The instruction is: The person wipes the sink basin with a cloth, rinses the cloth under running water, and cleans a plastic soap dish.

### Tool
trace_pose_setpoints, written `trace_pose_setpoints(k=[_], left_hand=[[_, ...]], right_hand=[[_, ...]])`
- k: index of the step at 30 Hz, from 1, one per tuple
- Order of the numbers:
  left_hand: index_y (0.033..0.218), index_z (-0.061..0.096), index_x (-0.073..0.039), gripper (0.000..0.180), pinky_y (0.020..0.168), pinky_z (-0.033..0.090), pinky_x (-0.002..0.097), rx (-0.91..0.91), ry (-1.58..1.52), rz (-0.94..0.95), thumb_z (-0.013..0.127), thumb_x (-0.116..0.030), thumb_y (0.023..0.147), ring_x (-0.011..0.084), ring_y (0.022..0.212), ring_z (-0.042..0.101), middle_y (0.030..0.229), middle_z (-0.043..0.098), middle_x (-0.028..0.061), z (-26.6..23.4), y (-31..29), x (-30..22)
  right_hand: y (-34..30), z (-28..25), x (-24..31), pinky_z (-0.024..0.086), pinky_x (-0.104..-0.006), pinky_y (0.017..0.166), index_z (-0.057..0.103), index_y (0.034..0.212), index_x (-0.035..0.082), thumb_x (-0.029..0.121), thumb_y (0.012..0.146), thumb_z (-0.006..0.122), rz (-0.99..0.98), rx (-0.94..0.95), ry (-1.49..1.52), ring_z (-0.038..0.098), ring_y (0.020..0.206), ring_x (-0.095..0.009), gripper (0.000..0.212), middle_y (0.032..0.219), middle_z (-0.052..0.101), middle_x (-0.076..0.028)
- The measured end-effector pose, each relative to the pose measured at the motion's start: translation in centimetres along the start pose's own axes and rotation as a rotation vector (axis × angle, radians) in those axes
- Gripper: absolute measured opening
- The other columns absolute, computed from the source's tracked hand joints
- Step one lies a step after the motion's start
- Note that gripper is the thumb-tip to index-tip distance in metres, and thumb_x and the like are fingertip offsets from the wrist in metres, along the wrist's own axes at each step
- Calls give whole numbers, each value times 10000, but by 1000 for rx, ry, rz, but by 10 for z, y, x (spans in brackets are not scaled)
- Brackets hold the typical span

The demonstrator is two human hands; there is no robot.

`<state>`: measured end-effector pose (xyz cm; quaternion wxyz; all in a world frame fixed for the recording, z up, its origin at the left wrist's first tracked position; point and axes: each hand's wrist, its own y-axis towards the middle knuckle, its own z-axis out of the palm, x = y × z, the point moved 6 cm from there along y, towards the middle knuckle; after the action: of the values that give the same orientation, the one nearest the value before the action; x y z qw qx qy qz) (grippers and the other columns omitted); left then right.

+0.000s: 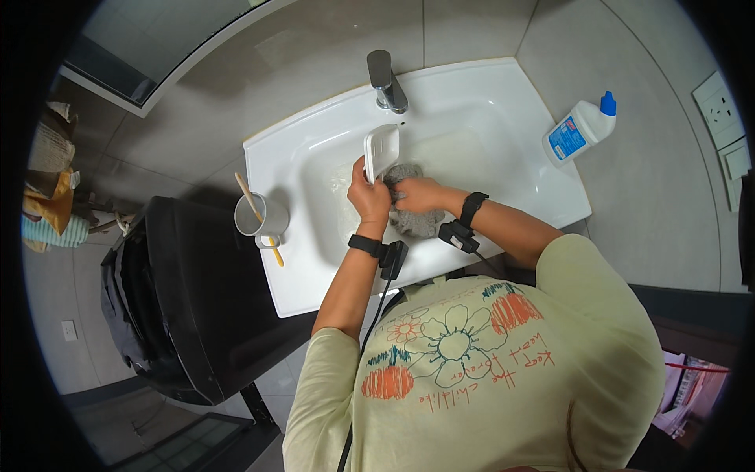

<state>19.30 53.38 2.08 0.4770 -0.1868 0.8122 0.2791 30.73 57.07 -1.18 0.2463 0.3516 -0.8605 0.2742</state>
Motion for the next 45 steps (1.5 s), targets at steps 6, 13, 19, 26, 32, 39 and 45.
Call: trace_pose_setpoints(k=[6,13,19,26,32,39,45], left_hand=[[1144,490,-4,444,756,477,309,10,-36,13,533,108,716,222,831,628,981,619,157,-12,7,12],[1138,491,-29,439,735,480,329,115,-78,-48,500,117,725,269,860,627,984,613,150,-32,12,-1],[1103,547,-174,477,665,481,408,258,169,386,510,71,696,351,779,597,845,621,158,-41,-17,-32],[991,591,-91,335,682,481,374,212,258,491,718,-133,684,344,766,587,832,616,108,-99,-37,-42],[684,567,-40,246,565,438,425,-409,755,-211,733,-221,692,331,630,567,686,579,126,-226,-63,65],[744,556,-57,292,647,455,425,-384,746,-334,744,-272,680,316,746,587,748,595,105,-251,-38,95],[827,627,-43,252,675,507,436,-129,891,-573,641,-273,723,345,799,635,850,654,158,-248,-17,108]], right_hand=[[-8,-16,-34,462,-374,783,607,1049,9,274,715,577,-261,75,160,595,903,-324,427,1002,612,-210],[-27,-56,-79,443,-375,839,567,1149,55,269,700,667,49,60,-296,568,977,-293,507,1073,593,-175],[-47,-120,24,461,-369,802,571,1139,101,166,739,648,-443,-516,44,575,913,-269,413,1018,600,-123],[-62,-85,51,478,-360,580,624,909,107,74,667,590,-649,-608,-404,577,705,-237,247,747,604,-55],[-32,-65,-1,462,-464,610,589,861,84,144,731,543,-350,-505,-225,586,690,-340,150,704,595,-153],[-31,-67,-5,461,-461,637,591,855,97,187,733,549,-179,-428,-217,587,706,-356,158,739,617,-147],[-30,-62,-28,464,-465,695,592,846,73,171,759,527,3,-366,-64,590,778,-375,147,790,624,-175]])
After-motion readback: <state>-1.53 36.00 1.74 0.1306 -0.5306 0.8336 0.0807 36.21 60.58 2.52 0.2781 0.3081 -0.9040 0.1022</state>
